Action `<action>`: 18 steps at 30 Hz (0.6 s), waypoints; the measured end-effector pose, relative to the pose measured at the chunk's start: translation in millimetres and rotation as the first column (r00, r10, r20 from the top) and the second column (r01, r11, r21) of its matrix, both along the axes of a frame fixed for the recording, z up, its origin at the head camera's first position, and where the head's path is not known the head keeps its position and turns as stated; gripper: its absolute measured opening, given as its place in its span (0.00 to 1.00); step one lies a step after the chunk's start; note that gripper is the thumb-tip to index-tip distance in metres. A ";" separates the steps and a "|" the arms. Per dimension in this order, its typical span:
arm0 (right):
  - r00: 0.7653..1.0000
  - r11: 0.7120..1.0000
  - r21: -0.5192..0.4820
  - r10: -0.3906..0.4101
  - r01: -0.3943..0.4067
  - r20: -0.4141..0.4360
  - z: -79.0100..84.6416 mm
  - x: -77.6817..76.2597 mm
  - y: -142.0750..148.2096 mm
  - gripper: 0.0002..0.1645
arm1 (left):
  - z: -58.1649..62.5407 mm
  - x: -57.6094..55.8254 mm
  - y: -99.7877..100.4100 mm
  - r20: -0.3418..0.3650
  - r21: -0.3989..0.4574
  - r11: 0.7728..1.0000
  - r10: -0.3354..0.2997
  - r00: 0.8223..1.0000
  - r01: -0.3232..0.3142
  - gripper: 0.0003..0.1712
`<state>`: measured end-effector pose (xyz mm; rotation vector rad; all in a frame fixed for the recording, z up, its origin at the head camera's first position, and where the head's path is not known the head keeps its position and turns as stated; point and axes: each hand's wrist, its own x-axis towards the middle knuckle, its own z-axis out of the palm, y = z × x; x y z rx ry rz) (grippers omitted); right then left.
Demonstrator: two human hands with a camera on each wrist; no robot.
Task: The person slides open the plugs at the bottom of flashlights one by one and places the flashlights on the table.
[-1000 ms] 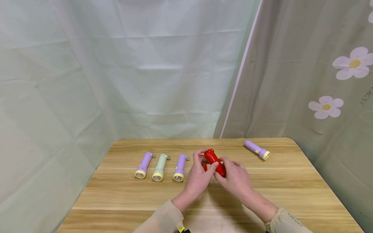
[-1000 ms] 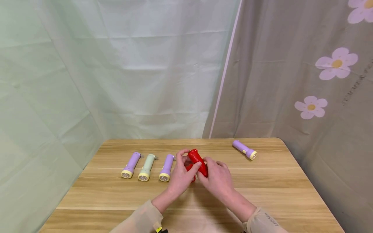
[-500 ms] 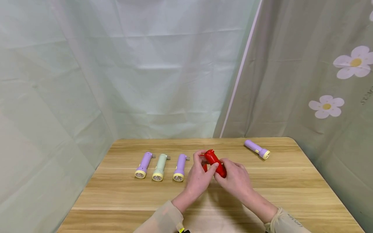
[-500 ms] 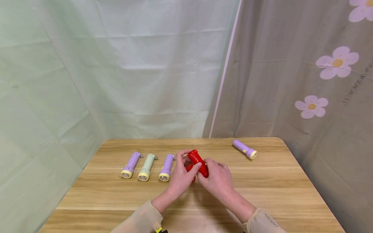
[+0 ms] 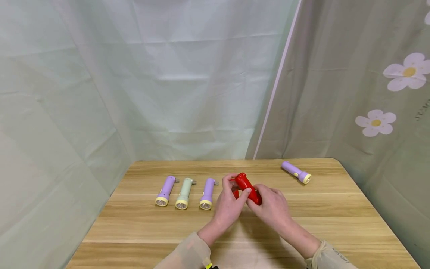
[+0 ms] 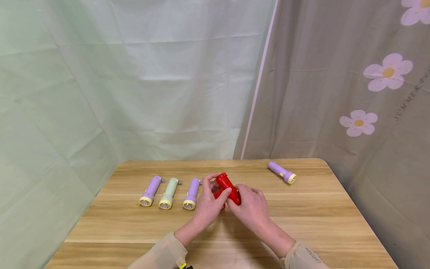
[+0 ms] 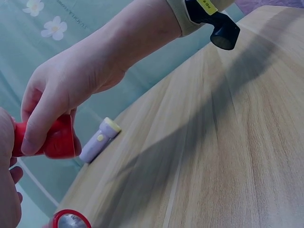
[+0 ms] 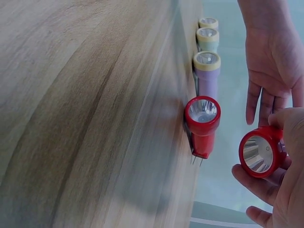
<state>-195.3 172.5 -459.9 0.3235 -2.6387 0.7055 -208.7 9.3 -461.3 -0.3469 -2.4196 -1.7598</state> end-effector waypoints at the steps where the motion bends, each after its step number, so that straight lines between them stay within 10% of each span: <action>1: 1.000 1.000 -0.002 0.001 -0.001 0.003 0.2 0.1 0.2 0.19 | 0.0 0.0 0.0 -0.001 -0.003 1.000 -0.002 1.000 0.002 0.36; 18: 1.000 1.000 0.017 0.006 -0.006 -0.030 -0.8 -1.3 1.2 0.20 | -1.0 0.8 -1.1 -0.011 -0.026 1.000 -0.001 1.000 0.001 0.35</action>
